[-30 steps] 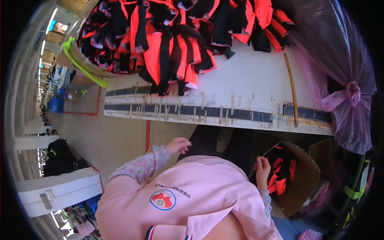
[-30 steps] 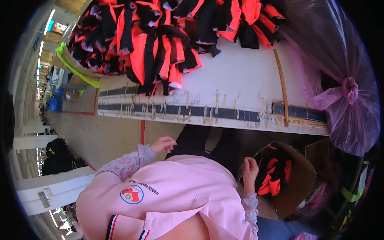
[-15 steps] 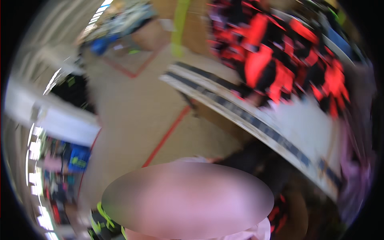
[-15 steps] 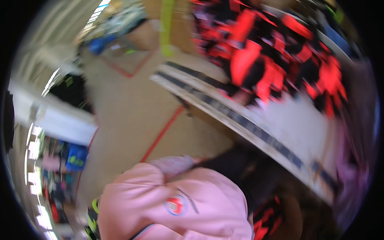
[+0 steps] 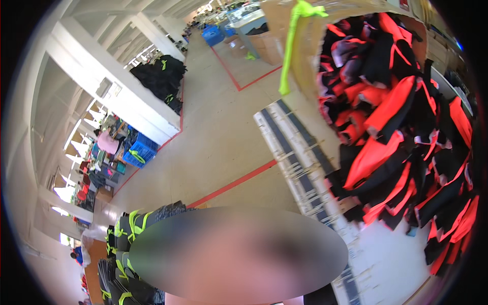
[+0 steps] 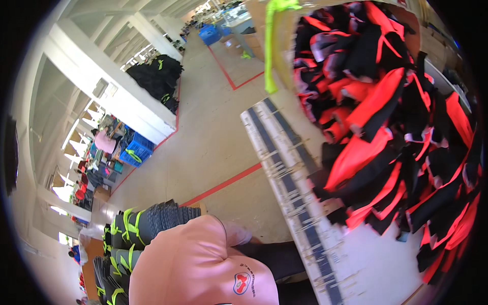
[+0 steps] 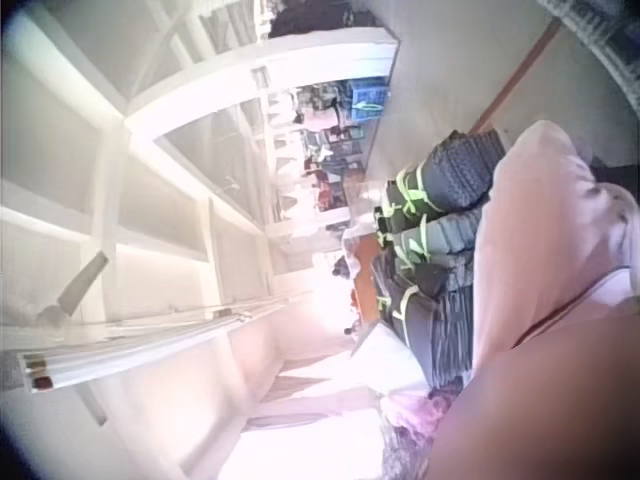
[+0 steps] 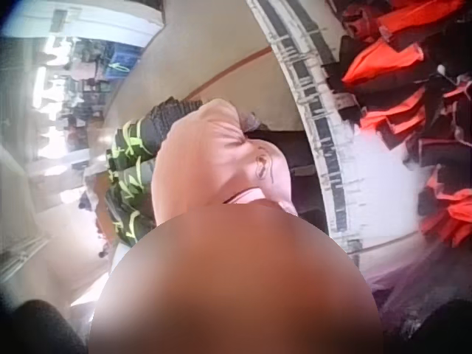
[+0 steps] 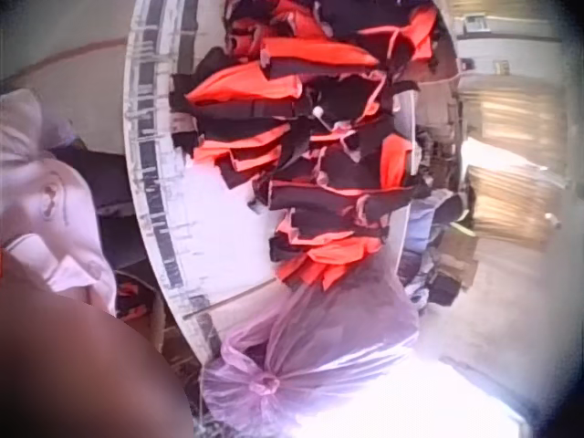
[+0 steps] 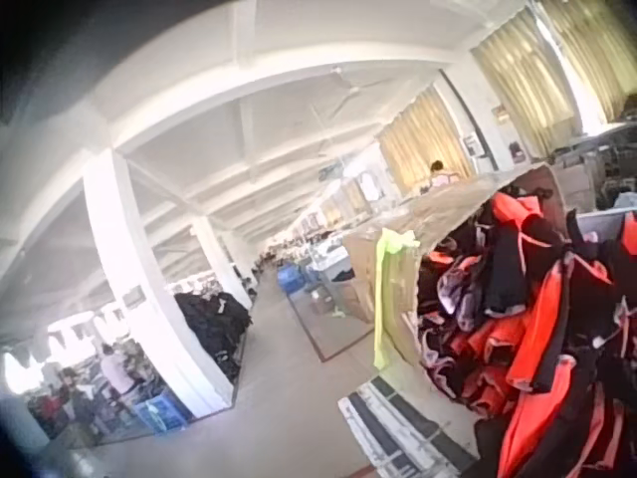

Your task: The person is using a wooden stick to stuff or turn fabric straps for life jackets.

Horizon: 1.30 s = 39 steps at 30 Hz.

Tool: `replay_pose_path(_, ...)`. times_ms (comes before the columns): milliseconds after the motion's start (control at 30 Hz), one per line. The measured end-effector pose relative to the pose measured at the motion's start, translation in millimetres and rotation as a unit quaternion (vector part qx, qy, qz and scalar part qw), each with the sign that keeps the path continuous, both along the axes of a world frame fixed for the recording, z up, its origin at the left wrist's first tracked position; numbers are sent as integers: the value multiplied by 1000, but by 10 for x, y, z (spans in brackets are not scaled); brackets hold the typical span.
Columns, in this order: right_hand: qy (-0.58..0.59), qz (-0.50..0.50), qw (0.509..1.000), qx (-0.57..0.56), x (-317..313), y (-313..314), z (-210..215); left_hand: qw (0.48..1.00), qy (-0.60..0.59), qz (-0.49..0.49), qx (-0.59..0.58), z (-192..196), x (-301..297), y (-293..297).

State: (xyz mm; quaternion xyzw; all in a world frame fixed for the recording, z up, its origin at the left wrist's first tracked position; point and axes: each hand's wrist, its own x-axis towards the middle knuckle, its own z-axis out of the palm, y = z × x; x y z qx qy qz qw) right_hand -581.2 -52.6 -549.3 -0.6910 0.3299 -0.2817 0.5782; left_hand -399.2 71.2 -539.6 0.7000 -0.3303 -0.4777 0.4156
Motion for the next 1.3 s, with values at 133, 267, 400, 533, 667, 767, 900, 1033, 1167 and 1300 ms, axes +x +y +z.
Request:
replay_pose_path(133, 48, -64, 997, 20, -757, -13, 70, 992, -4, -124, 2, 56, 400, -146)
replay_pose_path(267, 112, -200, 973, 15, -1615, 352, 268, 948, 14, -317, -41, -123, 295, 25)
replay_pose_path(400, 202, -379, 902, 26, -2345, 1854, 427, 837, 72, -534, -98, -190, 713, -51)
replay_pose_path(533, 247, -475, 844, 29, -2227, 3059, 716, 754, -267, -567, 195, 175, 434, -441)
replay_pose_path(667, 346, -424, 831, 101, -2272, 2499, 2134, 836, -88, -541, -4, 2118, -268, -1095)
replay_pose_path(767, 133, -480, 865, 58, -2386, 1961, 2836, 874, 119, -469, -53, 3171, -827, -1558)
replay_pose_path(900, 217, -594, 756, -168, -2852, 1154, 3252, 833, 141, -496, -203, 3495, -1848, -2288)
replay_pose_path(1033, 324, -645, 651, -236, -3269, 662, 3078, 810, -184, -350, -434, 3065, -3044, -3019)
replay_pose_path(1167, 268, -601, 732, -176, -3228, 628, 3055, 819, -388, -325, -269, 3287, -3769, -3334)
replay_pose_path(1300, 134, -562, 810, -94, -3027, 688, 3113, 804, -377, -323, -329, 2988, -3604, -4000)
